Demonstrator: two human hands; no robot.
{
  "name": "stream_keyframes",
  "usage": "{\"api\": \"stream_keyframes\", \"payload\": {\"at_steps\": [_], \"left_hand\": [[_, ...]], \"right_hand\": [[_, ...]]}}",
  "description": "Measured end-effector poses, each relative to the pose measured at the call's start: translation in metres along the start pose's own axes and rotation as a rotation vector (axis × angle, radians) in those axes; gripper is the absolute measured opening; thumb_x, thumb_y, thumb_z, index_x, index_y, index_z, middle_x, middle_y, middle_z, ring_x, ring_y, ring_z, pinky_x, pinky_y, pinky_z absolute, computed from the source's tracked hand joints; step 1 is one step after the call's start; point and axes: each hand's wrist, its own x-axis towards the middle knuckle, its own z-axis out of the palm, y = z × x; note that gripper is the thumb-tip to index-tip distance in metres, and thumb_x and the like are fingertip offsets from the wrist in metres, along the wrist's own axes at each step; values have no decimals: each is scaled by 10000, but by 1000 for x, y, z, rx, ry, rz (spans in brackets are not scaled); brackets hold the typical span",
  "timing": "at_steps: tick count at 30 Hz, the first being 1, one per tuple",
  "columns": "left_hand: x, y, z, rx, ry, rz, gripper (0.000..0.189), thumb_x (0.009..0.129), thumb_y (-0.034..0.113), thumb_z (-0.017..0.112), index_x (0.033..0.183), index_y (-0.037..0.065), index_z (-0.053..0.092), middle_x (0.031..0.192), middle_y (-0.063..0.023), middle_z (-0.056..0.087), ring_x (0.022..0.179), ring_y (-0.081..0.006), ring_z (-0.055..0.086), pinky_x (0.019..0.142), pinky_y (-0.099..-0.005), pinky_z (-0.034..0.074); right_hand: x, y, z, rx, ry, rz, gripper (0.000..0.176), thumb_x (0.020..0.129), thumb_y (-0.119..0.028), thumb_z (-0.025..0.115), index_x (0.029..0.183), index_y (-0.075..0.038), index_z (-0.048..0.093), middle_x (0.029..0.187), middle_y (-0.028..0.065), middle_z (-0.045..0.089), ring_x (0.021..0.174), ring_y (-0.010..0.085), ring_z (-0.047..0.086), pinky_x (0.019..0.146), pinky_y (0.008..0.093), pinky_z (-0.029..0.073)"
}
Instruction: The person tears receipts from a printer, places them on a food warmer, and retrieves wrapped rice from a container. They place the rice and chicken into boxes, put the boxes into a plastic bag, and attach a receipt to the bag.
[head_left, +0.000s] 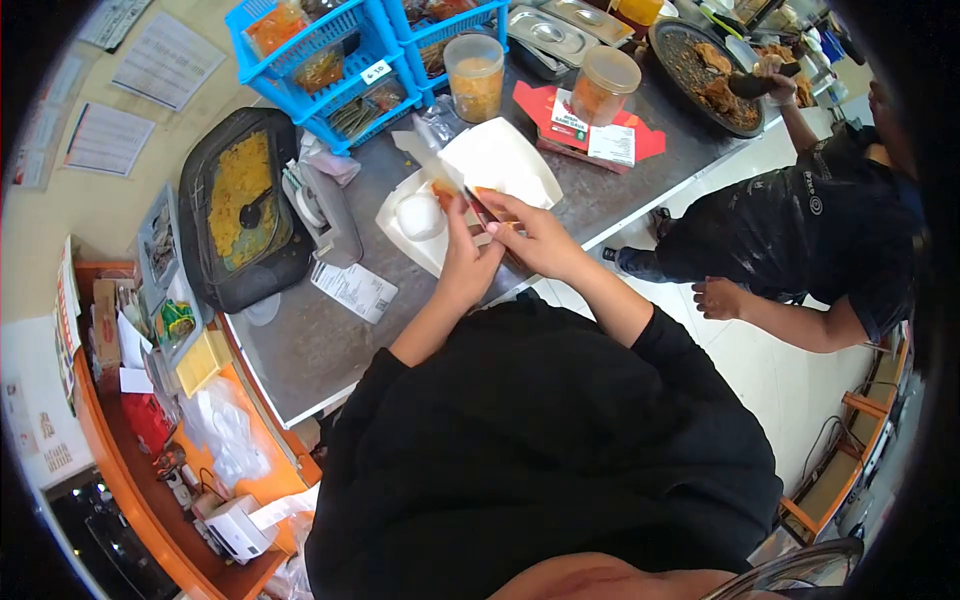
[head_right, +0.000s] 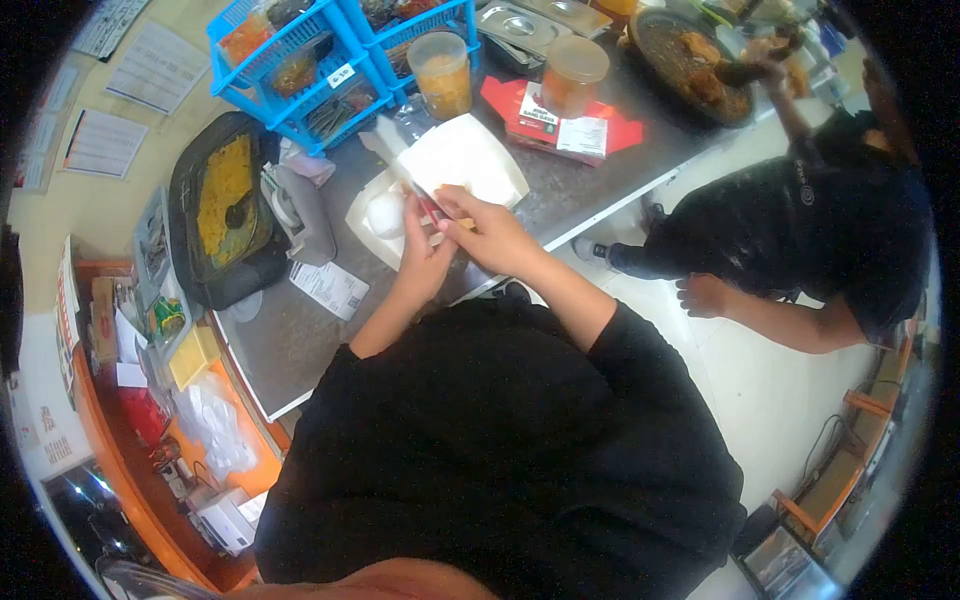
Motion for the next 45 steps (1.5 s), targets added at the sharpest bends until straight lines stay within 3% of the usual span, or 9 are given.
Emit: {"api": "stream_keyframes", "payload": {"at_steps": [6, 10, 16, 20, 23, 28, 39, 42, 45], "left_hand": [[4, -4, 8, 22, 192, 84, 790, 858, 56, 598, 1426, 11, 50, 1376, -248, 283, 1204, -313, 453, 874, -392, 507], [2, 6, 11, 99, 287, 53, 810, 842, 34, 609, 1419, 7, 41, 1382, -233, 256, 1143, -303, 474, 752, -326, 550], [-2, 14, 18, 191, 360, 0, 908, 802, 81, 683, 1418, -1, 22, 1392, -214, 253, 1133, -297, 479, 767, -332, 542], [0, 12, 25, 218, 364, -26, 955, 782, 125, 718, 1417, -2, 16, 1399, -208, 247, 1130, -302, 481, 810, -368, 520], [1, 15, 30, 208, 386, -32, 975, 773, 147, 737, 1419, 8, 20, 1403, -207, 244, 1137, -308, 480, 835, -383, 509], [-5, 17, 30, 155, 420, -81, 970, 780, 162, 744, 1423, 33, 30, 1418, -204, 220, 1152, -306, 472, 842, -384, 507], [-14, 9, 24, 53, 507, 50, 785, 876, 107, 619, 1437, 65, 71, 1398, -175, 238, 1115, -279, 492, 789, -353, 544], [-18, 5, 22, 59, 498, 49, 767, 893, 117, 610, 1437, 65, 72, 1396, -175, 240, 1113, -278, 494, 790, -349, 546], [-21, 4, 19, 57, 504, 60, 748, 906, 128, 604, 1435, 63, 79, 1393, -174, 245, 1115, -276, 494, 788, -348, 544]], "right_hand": [[-1, -5, -20, 29, -65, -17, 392, 913, -91, 554, 1304, -64, 525, 1253, 124, 602, 983, 215, 630, 863, 338, 492], [8, -12, -56, -220, 234, -104, 335, 859, -39, 564, 1192, -57, 592, 1165, 106, 640, 945, 223, 640, 830, 347, 494], [72, 5, -175, -858, 912, -234, 788, 708, -400, 783, 1356, -131, 424, 1320, 204, 474, 1220, 354, 475, 910, 470, 460], [106, 15, -202, -828, 576, 129, 940, 597, -505, 809, 1387, -192, 409, 1303, 217, 471, 1177, 382, 521, 948, 456, 460], [115, 26, -222, -736, 568, 70, 868, 623, -466, 802, 1360, -190, 438, 1288, 234, 470, 1145, 389, 543, 943, 445, 468], [110, 24, -269, -890, 931, -39, 755, 648, -383, 800, 1258, -79, 477, 1195, 270, 489, 1052, 416, 570, 898, 452, 496], [168, 142, -314, -830, 892, 141, 672, 680, -419, 816, 1106, -22, 481, 1221, 260, 442, 1035, 433, 570, 863, 461, 499], [153, 111, -309, -986, 709, 321, 742, 731, -461, 759, 1266, -45, 458, 1340, 221, 424, 1168, 415, 502, 934, 442, 467], [130, 88, -281, -1156, 933, 37, 620, 754, -445, 742, 1193, -54, 542, 1261, 176, 527, 1138, 362, 540, 908, 403, 478]]}}
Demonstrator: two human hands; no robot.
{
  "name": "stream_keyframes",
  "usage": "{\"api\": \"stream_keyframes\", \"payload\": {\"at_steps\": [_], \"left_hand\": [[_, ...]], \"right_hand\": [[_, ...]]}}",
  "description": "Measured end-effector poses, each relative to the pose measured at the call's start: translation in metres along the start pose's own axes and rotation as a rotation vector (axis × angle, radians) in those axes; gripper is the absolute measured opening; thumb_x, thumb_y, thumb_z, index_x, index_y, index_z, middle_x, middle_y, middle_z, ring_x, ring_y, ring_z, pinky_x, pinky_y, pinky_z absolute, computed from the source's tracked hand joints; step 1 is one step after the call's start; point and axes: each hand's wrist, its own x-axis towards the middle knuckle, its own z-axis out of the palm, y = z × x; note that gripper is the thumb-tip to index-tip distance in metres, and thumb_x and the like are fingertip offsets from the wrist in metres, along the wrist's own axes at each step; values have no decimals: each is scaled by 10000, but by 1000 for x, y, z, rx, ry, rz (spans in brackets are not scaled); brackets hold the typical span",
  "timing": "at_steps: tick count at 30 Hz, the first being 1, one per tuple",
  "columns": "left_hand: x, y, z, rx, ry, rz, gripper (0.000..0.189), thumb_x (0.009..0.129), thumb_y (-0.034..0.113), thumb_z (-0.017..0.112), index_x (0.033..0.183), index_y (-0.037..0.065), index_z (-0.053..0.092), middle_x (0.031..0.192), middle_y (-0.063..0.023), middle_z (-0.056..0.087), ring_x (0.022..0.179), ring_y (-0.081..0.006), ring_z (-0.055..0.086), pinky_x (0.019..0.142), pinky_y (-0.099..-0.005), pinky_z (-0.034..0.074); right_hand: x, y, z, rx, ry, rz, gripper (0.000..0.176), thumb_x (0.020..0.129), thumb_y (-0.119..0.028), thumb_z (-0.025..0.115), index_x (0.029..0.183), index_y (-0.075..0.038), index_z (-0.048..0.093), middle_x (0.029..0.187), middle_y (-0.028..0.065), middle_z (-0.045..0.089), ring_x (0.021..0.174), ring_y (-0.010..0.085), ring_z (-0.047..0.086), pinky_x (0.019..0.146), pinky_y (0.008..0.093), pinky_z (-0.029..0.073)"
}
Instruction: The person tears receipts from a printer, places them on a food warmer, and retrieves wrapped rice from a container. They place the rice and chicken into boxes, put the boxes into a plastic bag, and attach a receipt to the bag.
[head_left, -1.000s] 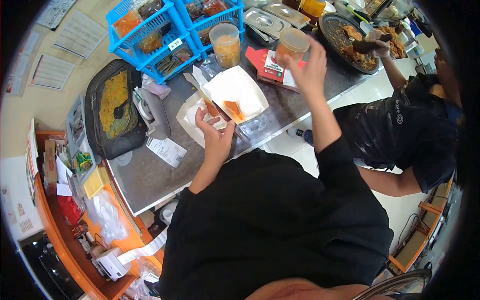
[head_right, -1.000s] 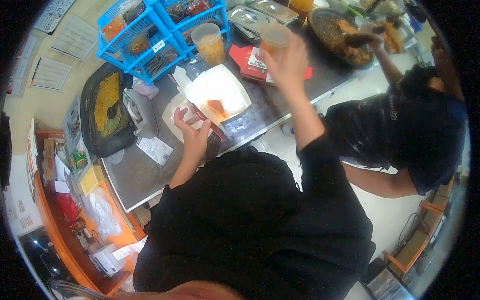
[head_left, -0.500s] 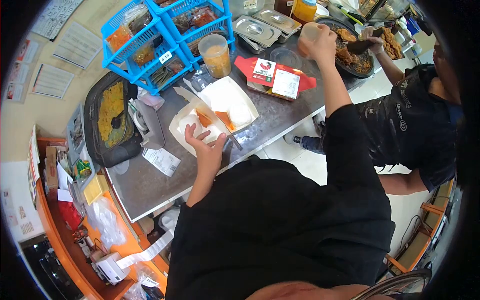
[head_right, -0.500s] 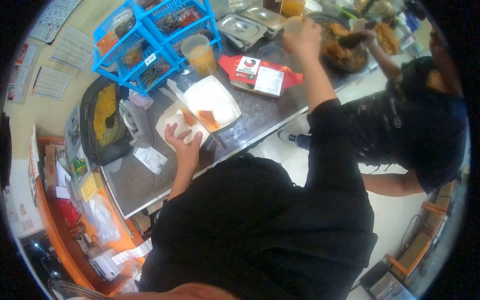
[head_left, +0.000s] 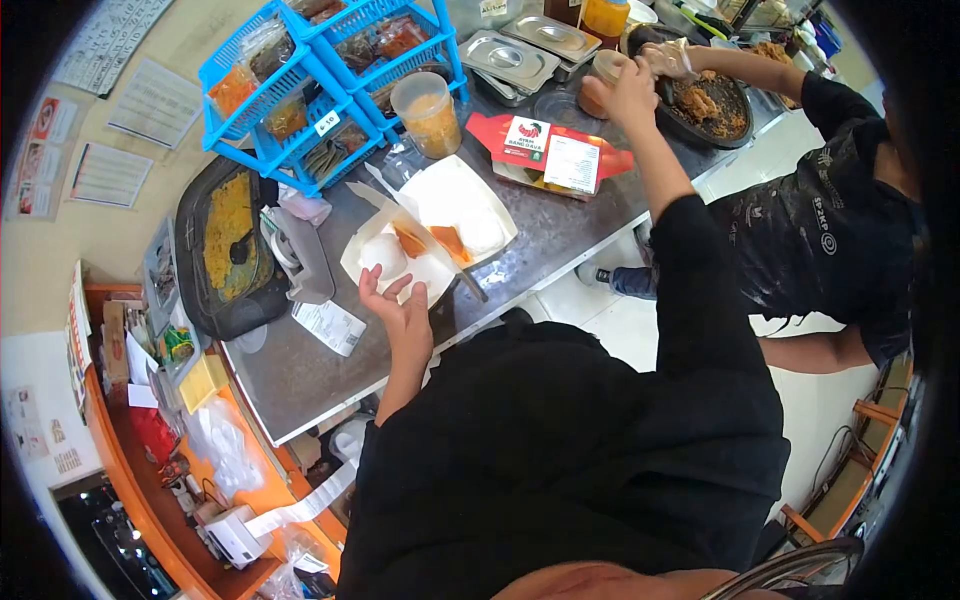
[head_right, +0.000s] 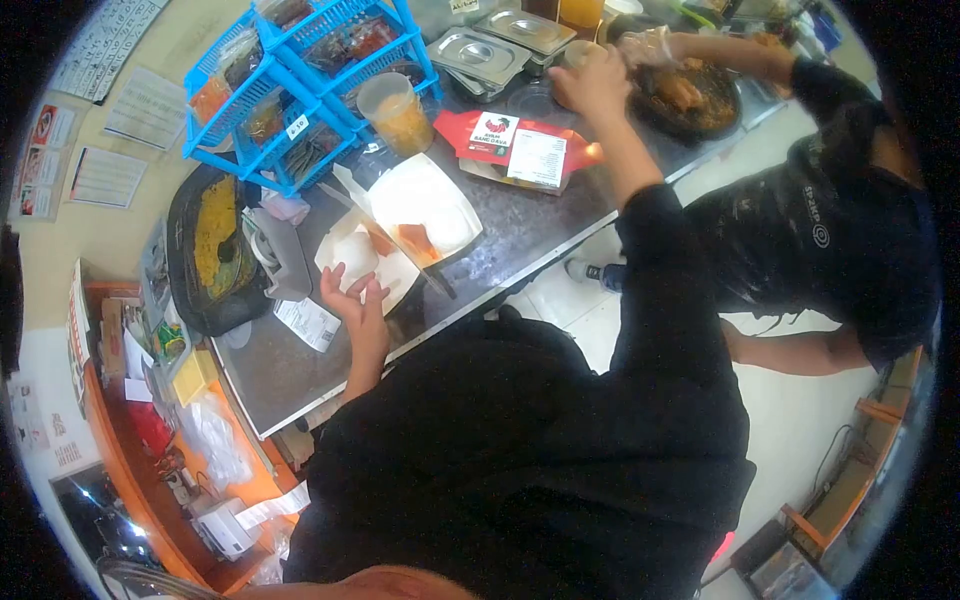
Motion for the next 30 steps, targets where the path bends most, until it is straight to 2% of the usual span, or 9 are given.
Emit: {"api": "stream_keyframes", "payload": {"at_steps": [2, 5, 7, 10, 13, 22, 26, 27, 30], "left_hand": [[1, -3, -3, 5, 14, 25, 736, 912, 132, 602, 1432, 63, 85, 1391, -174, 249, 1116, -273, 493, 785, -350, 544], [5, 7, -6, -62, 35, 24, 721, 886, 38, 559, 1422, 46, 76, 1417, -180, 217, 1123, -255, 473, 851, -345, 502], [8, 5, -6, -59, 34, 81, 696, 914, 83, 563, 1423, 53, 89, 1398, -171, 244, 1108, -265, 487, 820, -351, 525], [8, 3, -12, -57, 32, 144, 675, 931, 94, 554, 1423, 53, 94, 1387, -165, 261, 1096, -266, 496, 811, -353, 535], [1, 4, -20, -79, 38, 128, 663, 934, 79, 540, 1422, 47, 92, 1386, -163, 265, 1092, -263, 500, 815, -351, 534], [-3, -3, -44, -61, 56, 132, 663, 935, 71, 540, 1423, 44, 92, 1385, -169, 272, 1072, -247, 517, 813, -344, 535], [-2, -9, -55, -66, 64, 145, 674, 933, 80, 553, 1424, 44, 93, 1383, -172, 272, 1057, -240, 525, 805, -337, 533], [-3, -9, -57, -76, 63, 136, 674, 934, 84, 555, 1423, 42, 93, 1382, -172, 273, 1058, -239, 524, 802, -335, 532], [-3, -7, -59, -97, 54, 115, 674, 935, 97, 557, 1421, 38, 94, 1379, -173, 273, 1059, -238, 522, 798, -329, 529]], "right_hand": [[-21, -26, -44, 467, -431, -51, 509, 784, -414, 726, 1105, -38, 607, 1155, 164, 602, 1074, 318, 589, 876, 379, 487], [-107, -93, -112, 528, -748, 4, 363, 892, -423, 571, 889, -90, 717, 808, 165, 668, 828, 355, 653, 755, 439, 508], [-163, -102, -83, 753, -776, -91, 360, 878, -333, 593, 1108, -63, 652, 894, 183, 666, 849, 361, 641, 793, 449, 490], [-174, -120, -70, 860, -870, 325, 641, 844, -278, 648, 1358, -2, 382, 1031, 195, 608, 964, 353, 600, 838, 431, 467], [-173, -127, -37, 846, -447, 343, 682, 830, -266, 669, 1364, -2, 337, 1074, 227, 560, 1021, 376, 560, 868, 431, 459], [-124, -104, -46, 477, -236, 28, 286, 756, -126, 633, 1012, -48, 531, 996, 200, 564, 957, 411, 558, 806, 493, 450], [-125, -90, -49, 505, -88, 70, 406, 775, -55, 568, 1166, -50, 461, 1053, 221, 579, 971, 420, 570, 832, 503, 444], [-119, -89, -52, 411, -151, 220, 445, 812, -41, 523, 1242, -39, 409, 1093, 234, 570, 961, 424, 583, 827, 499, 465], [-102, -71, -45, 212, -158, 221, 401, 861, -63, 490, 1257, -47, 428, 1098, 235, 566, 939, 420, 601, 803, 495, 490]]}}
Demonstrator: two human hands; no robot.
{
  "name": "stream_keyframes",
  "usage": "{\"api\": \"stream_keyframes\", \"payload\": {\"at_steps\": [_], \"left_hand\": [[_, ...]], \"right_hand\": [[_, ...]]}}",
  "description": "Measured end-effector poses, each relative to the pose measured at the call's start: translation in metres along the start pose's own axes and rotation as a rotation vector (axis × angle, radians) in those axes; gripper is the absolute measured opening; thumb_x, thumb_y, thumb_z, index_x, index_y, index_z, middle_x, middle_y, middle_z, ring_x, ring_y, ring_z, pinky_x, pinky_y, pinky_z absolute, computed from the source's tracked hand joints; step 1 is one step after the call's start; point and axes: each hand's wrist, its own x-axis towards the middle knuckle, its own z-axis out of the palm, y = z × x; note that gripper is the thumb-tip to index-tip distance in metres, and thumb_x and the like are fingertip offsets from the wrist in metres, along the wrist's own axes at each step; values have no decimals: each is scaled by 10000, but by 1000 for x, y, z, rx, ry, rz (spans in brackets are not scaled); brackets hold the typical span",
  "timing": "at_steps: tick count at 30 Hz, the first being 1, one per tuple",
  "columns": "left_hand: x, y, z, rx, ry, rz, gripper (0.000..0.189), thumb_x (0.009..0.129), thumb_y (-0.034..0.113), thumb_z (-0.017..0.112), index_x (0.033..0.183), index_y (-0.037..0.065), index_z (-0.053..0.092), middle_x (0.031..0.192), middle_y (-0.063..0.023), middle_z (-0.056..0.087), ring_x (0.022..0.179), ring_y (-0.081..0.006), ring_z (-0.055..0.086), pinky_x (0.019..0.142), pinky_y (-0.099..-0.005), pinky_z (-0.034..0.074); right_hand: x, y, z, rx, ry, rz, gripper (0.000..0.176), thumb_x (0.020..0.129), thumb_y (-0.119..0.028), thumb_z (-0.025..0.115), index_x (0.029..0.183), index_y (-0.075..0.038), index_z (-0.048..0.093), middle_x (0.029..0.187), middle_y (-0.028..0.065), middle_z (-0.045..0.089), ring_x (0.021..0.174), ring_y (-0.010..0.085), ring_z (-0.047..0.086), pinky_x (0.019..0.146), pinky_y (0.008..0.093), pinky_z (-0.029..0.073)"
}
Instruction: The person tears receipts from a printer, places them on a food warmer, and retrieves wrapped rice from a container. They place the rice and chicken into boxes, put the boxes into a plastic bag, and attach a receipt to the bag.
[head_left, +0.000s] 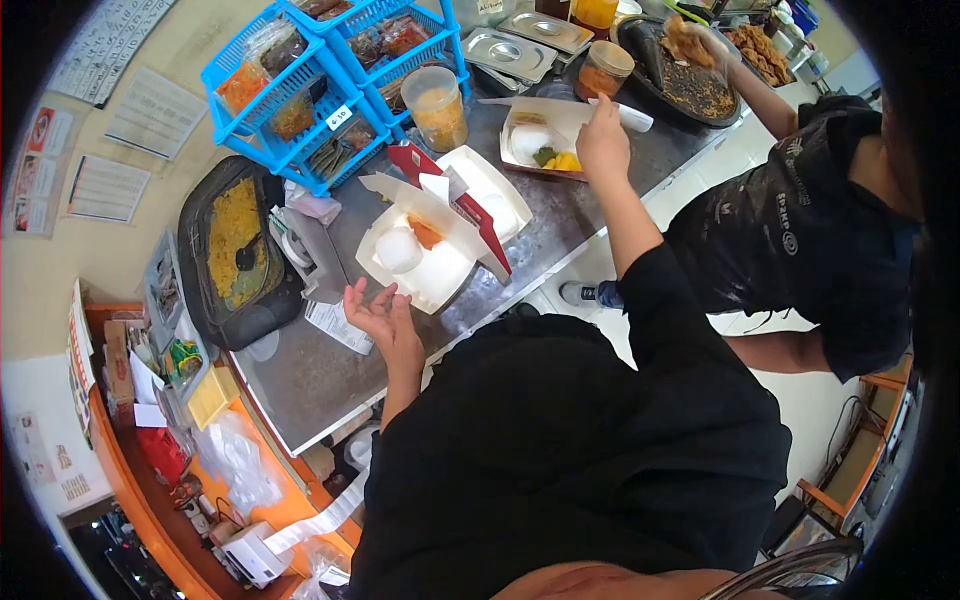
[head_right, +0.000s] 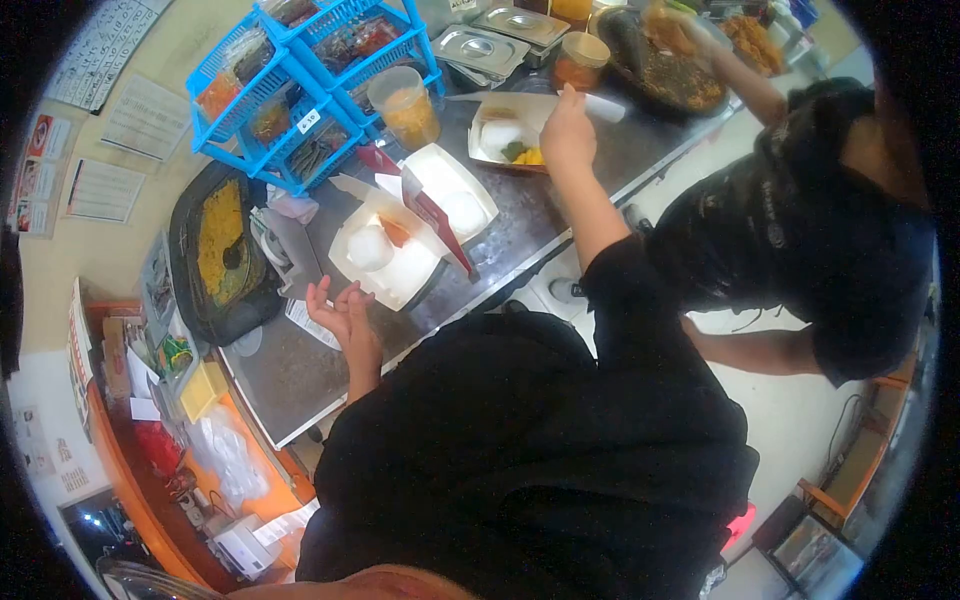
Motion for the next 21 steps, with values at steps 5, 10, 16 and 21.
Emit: {"api": "stream_keyframes", "payload": {"at_steps": [5, 10, 16, 21], "left_hand": [[3, 3, -5, -16, -32, -1, 671, 937, 111, 554, 1420, 35, 95, 1378, -177, 271, 1061, -239, 517, 802, -321, 524], [2, -3, -17, -34, -23, -10, 668, 948, 157, 548, 1424, 50, 92, 1378, -178, 269, 1068, -253, 514, 819, -349, 521], [3, -1, -21, -10, -31, -44, 679, 952, 211, 548, 1429, 56, 89, 1382, -177, 264, 1081, -268, 510, 846, -379, 514], [3, 2, -16, -52, -37, -90, 682, 928, 109, 558, 1422, 44, 93, 1407, -180, 245, 1074, -239, 504, 844, -345, 499]], "right_hand": [[55, 20, 6, -102, -53, -59, 294, 895, -237, 530, 1137, -74, 494, 1003, 188, 637, 960, 391, 623, 791, 488, 502], [57, 43, 1, -87, 44, 132, 527, 831, -375, 641, 1239, -85, 479, 1133, 188, 596, 1034, 381, 600, 865, 495, 480], [51, 67, 3, -173, -72, 355, 647, 807, -463, 671, 1303, -91, 486, 1280, 138, 518, 1199, 340, 503, 962, 492, 420], [58, 77, 14, 4, -111, 242, 599, 818, -456, 661, 1273, -95, 515, 1285, 150, 530, 1196, 318, 508, 953, 496, 416]]}}
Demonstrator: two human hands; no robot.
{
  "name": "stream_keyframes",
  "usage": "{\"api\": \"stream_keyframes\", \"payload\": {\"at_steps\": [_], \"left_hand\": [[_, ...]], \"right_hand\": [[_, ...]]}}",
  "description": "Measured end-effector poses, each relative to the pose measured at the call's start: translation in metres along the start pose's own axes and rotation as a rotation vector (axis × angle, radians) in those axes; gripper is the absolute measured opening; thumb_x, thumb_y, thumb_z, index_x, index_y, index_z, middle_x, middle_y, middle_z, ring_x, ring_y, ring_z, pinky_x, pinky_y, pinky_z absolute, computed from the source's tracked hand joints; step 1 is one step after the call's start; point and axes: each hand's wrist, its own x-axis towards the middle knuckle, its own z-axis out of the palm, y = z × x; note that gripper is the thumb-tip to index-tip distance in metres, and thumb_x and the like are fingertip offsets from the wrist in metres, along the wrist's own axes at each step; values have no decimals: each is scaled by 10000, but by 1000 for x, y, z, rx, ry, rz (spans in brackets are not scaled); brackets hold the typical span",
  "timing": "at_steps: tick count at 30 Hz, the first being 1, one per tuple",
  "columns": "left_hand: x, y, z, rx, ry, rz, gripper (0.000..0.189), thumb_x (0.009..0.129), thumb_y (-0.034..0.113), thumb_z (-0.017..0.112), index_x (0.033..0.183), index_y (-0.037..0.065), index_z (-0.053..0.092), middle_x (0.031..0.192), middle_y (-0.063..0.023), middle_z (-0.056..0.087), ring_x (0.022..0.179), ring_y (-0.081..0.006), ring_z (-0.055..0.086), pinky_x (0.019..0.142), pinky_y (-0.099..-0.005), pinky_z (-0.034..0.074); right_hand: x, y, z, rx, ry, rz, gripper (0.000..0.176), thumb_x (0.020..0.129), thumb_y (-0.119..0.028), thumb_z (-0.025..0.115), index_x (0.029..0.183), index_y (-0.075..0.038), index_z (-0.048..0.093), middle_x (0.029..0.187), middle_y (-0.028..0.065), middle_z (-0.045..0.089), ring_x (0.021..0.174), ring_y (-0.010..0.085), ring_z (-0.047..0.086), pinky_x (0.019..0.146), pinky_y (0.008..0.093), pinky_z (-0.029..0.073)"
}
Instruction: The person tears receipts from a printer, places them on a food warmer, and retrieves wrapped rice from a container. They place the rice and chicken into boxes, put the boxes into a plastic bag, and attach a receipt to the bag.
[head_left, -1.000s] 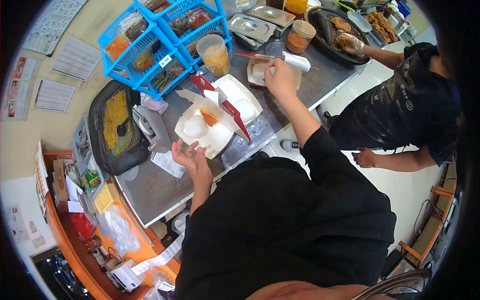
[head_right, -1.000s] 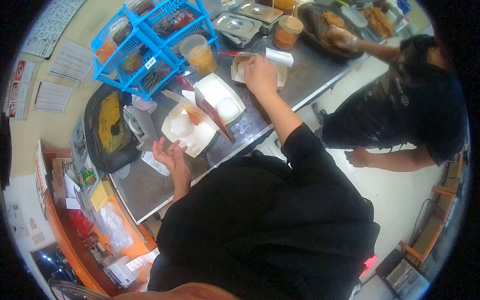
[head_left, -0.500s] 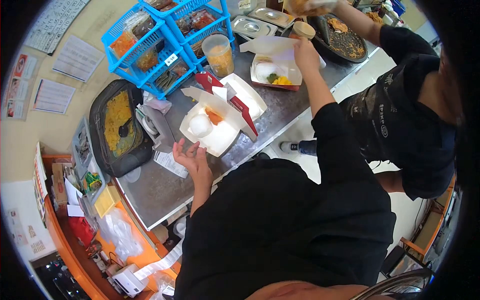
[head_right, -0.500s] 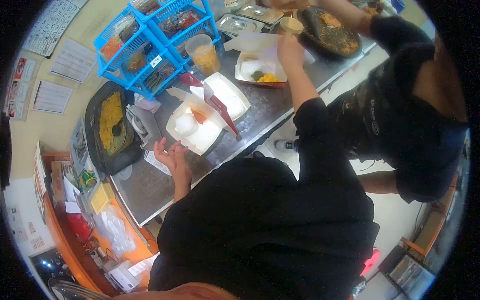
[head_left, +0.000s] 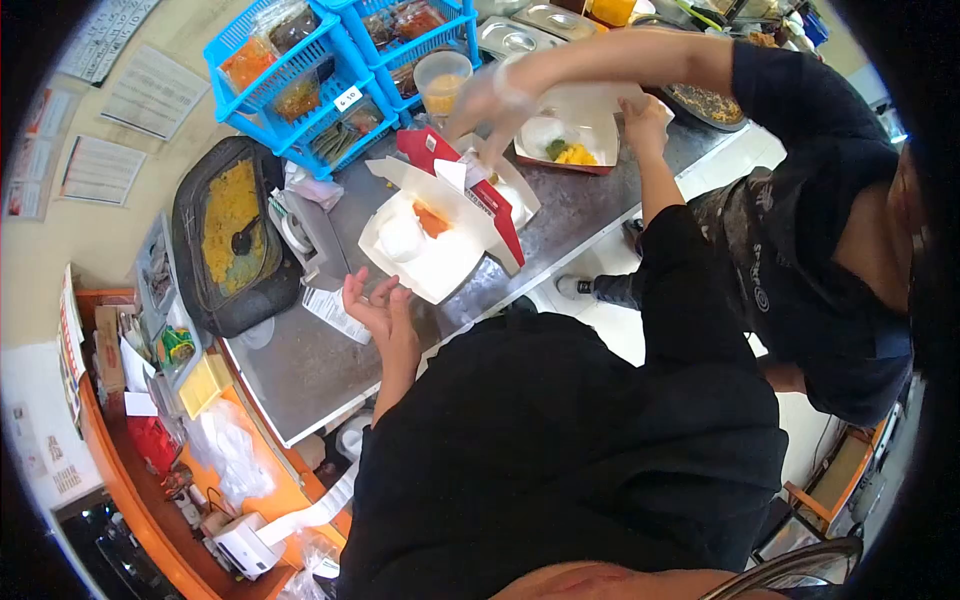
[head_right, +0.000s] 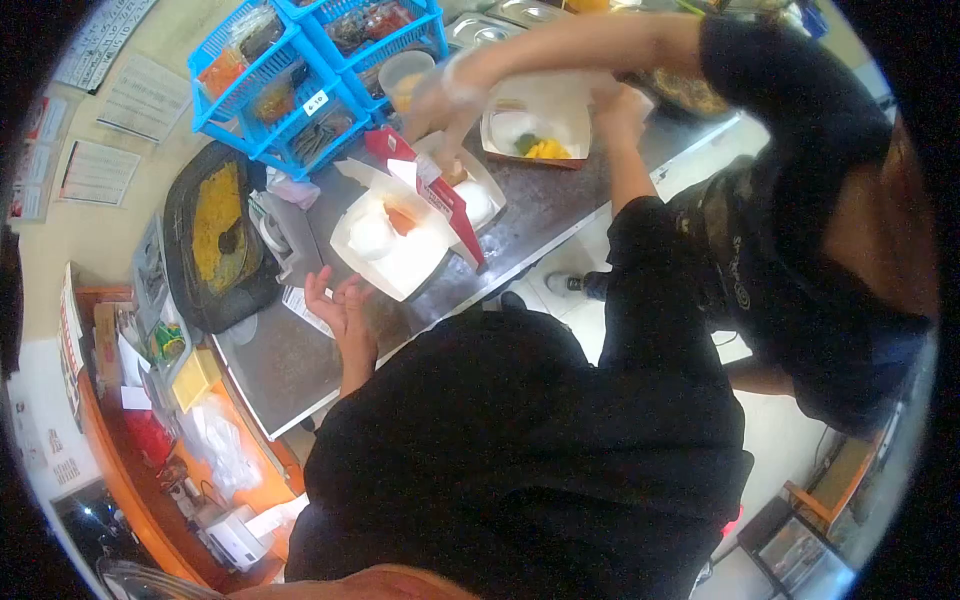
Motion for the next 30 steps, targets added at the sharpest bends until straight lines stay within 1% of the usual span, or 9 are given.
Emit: {"api": "stream_keyframes", "payload": {"at_steps": [5, 11, 16, 20, 23, 24, 26, 28, 30], "left_hand": [[1, -5, -1, 22, 1, -8, 682, 927, 112, 562, 1424, 54, 98, 1411, -182, 242, 1074, -244, 501, 849, -355, 494], [3, -2, 1, 39, 10, 27, 663, 931, 98, 545, 1422, 60, 101, 1410, -187, 237, 1078, -255, 499, 853, -370, 509], [0, -1, 0, 55, 16, 13, 647, 940, 86, 525, 1425, 64, 98, 1409, -196, 239, 1079, -255, 504, 861, -378, 515], [-2, 3, -2, 116, 29, -23, 636, 947, 84, 513, 1432, 73, 102, 1412, -198, 246, 1082, -248, 508, 855, -375, 517], [-4, 3, 1, 142, 28, -31, 631, 950, 92, 511, 1436, 76, 107, 1415, -195, 250, 1084, -242, 511, 845, -364, 519], [-4, 2, 3, 140, 29, -33, 631, 951, 95, 512, 1436, 75, 108, 1414, -195, 251, 1083, -241, 511, 842, -360, 520], [-6, 0, 6, 137, 29, -43, 630, 953, 99, 513, 1437, 74, 111, 1412, -193, 254, 1081, -238, 512, 836, -352, 521], [-8, 3, 11, 136, 13, -39, 631, 954, 105, 515, 1436, 72, 108, 1410, -191, 257, 1078, -238, 514, 836, -350, 520], [-6, 5, 13, 131, 9, -24, 631, 956, 110, 517, 1435, 71, 107, 1409, -189, 259, 1076, -238, 516, 836, -348, 520]], "right_hand": [[-12, -3, 11, 119, 209, 53, 585, 802, -377, 674, 1296, -126, 486, 1309, 120, 512, 1219, 310, 487, 985, 524, 370], [-5, 27, 0, -67, 192, 139, 574, 758, -182, 620, 1309, -146, 462, 1335, 118, 476, 1252, 323, 445, 1006, 542, 339], [30, 87, 33, 310, 389, 430, 579, 725, -215, 719, 1218, 0, 505, 1228, 218, 541, 1190, 359, 498, 1005, 399, 392], [69, 115, 39, 653, -34, 327, 473, 832, -285, 695, 1240, -80, 574, 1283, 128, 551, 1169, 257, 523, 995, 324, 376], [81, 109, 47, 737, -124, 290, 444, 877, -287, 635, 1288, -130, 571, 1359, 94, 518, 1234, 271, 481, 1025, 382, 348], [78, 102, 47, 848, -170, 378, 462, 893, -326, 607, 1329, -184, 551, 1383, 89, 508, 1281, 290, 441, 1047, 480, 305], [82, 101, 56, 762, -238, 444, 459, 898, -335, 599, 1332, -193, 549, 1386, 88, 507, 1301, 298, 416, 1042, 542, 277], [92, 110, 67, 615, -256, 514, 446, 882, -271, 623, 1310, -156, 571, 1357, 99, 534, 1251, 278, 479, 1023, 480, 347], [80, 131, 76, 635, 94, 371, 429, 858, -200, 644, 1277, -119, 596, 1324, 110, 561, 1169, 251, 544, 973, 400, 407]]}}
